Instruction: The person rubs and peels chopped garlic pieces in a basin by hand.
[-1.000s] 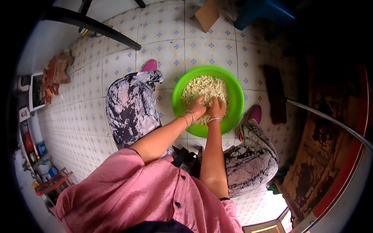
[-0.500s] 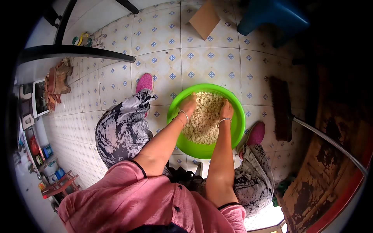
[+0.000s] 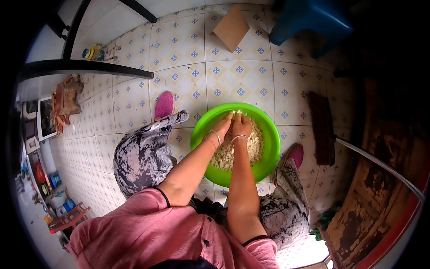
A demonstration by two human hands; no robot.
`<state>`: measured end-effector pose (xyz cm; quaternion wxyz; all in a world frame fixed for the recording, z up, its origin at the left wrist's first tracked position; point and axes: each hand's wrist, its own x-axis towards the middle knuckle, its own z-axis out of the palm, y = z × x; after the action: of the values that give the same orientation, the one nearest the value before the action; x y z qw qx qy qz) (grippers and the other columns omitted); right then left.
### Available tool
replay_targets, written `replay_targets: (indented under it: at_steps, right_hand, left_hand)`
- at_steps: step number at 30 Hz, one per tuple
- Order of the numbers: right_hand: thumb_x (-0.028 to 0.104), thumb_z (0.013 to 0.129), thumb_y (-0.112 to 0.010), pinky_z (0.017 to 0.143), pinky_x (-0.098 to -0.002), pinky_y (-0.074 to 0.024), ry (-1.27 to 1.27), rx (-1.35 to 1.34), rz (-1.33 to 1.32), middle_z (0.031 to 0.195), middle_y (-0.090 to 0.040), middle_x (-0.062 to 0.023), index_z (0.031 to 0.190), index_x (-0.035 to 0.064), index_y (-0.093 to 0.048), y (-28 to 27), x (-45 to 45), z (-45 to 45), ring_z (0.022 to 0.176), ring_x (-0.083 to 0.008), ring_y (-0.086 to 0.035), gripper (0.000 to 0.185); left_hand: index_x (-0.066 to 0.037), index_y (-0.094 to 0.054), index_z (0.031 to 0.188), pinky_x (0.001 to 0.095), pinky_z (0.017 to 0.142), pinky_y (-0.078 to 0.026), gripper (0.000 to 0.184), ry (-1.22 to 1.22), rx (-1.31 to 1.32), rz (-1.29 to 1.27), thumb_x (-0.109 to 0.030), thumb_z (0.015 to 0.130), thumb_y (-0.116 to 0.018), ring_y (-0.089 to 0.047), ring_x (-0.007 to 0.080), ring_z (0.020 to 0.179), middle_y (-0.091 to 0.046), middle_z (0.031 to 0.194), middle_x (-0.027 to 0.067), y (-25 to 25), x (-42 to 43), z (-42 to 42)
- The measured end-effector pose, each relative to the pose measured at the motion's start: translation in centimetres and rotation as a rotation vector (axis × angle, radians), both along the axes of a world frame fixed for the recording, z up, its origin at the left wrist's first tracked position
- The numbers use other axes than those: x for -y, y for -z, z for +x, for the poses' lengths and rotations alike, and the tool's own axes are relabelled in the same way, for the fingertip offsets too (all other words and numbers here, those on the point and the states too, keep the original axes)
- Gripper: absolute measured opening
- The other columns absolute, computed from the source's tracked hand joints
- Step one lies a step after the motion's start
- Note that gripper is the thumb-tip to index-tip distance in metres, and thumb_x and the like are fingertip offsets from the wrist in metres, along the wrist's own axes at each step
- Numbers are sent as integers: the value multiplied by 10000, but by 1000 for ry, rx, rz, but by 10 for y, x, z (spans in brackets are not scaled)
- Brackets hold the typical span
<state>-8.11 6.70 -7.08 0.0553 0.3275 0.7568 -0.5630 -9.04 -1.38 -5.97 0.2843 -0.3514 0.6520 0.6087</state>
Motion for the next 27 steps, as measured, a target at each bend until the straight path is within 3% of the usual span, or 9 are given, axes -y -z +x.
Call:
replay_targets:
  at_steps: [2,5,7,10,16,20,23,24,27]
  right_hand:
    - [202,828,-557,715,-311,-451,82,112,-145,849,-635,-130,911,-13,-630,-29,6,0,763,-201,-580,242]
    - [183,824,-566,644,-289,-458,130,-7,-170,802,-632,-87,870,-9,-628,-15,5,11,692,-152,-566,206]
    - [178,820,-572,635,-282,-458,141,-22,-191,786,-628,-80,870,-7,-624,-28,7,17,675,-144,-559,199]
    - [166,812,-583,618,-265,-457,160,-59,-235,765,-623,-69,879,-2,-617,-49,11,27,652,-129,-551,183]
    - [150,819,-578,611,-241,-458,174,-181,-226,743,-620,-51,893,-12,-609,-72,14,57,659,-112,-557,181]
    - [194,826,-572,734,-269,-446,125,-245,-138,891,-611,-90,953,-18,-603,-111,17,78,802,-157,-565,250]
    - [222,823,-576,807,-281,-420,129,-322,-88,998,-583,-112,988,-18,-597,-126,18,92,894,-179,-546,292]
    - [230,819,-579,834,-284,-406,150,-329,-97,1046,-566,-119,1001,-18,-594,-129,18,92,931,-186,-533,309]
    - [212,818,-563,806,-294,-425,152,-275,-51,982,-596,-117,994,-23,-592,-122,11,90,870,-203,-555,295]
  left_hand:
    - [-86,-524,1134,339,773,-445,445,-91,52,124,-421,850,-454,-541,237,927,-565,1066,107,-3,-2,4]
    - [-77,-555,1020,328,680,-469,366,-147,-3,154,-381,833,-480,-547,215,790,-585,921,76,-20,-5,10]
    - [-77,-564,918,328,657,-467,294,-386,161,484,-343,832,-473,-549,210,741,-594,850,56,-28,-10,16]
    - [-83,-567,856,335,647,-467,261,-417,181,766,-320,841,-456,-549,205,738,-599,815,56,-44,-8,28]
    - [-94,-523,794,320,604,-460,252,-404,136,875,-296,870,-392,-535,177,677,-565,763,53,-51,-7,48]
    - [-124,-544,856,330,692,-468,254,-327,133,1046,-357,872,-445,-541,179,757,-575,831,33,-84,-7,63]
    - [-141,-535,872,324,689,-469,247,-155,63,1004,-370,875,-442,-535,162,770,-564,841,18,-108,-9,78]
    - [-132,-483,811,330,659,-456,284,-140,-31,908,-384,883,-374,-510,168,713,-514,767,35,-118,-14,81]
    - [-132,-503,970,345,764,-449,391,-148,152,698,-485,867,-371,-521,193,873,-545,977,75,-168,-12,90]
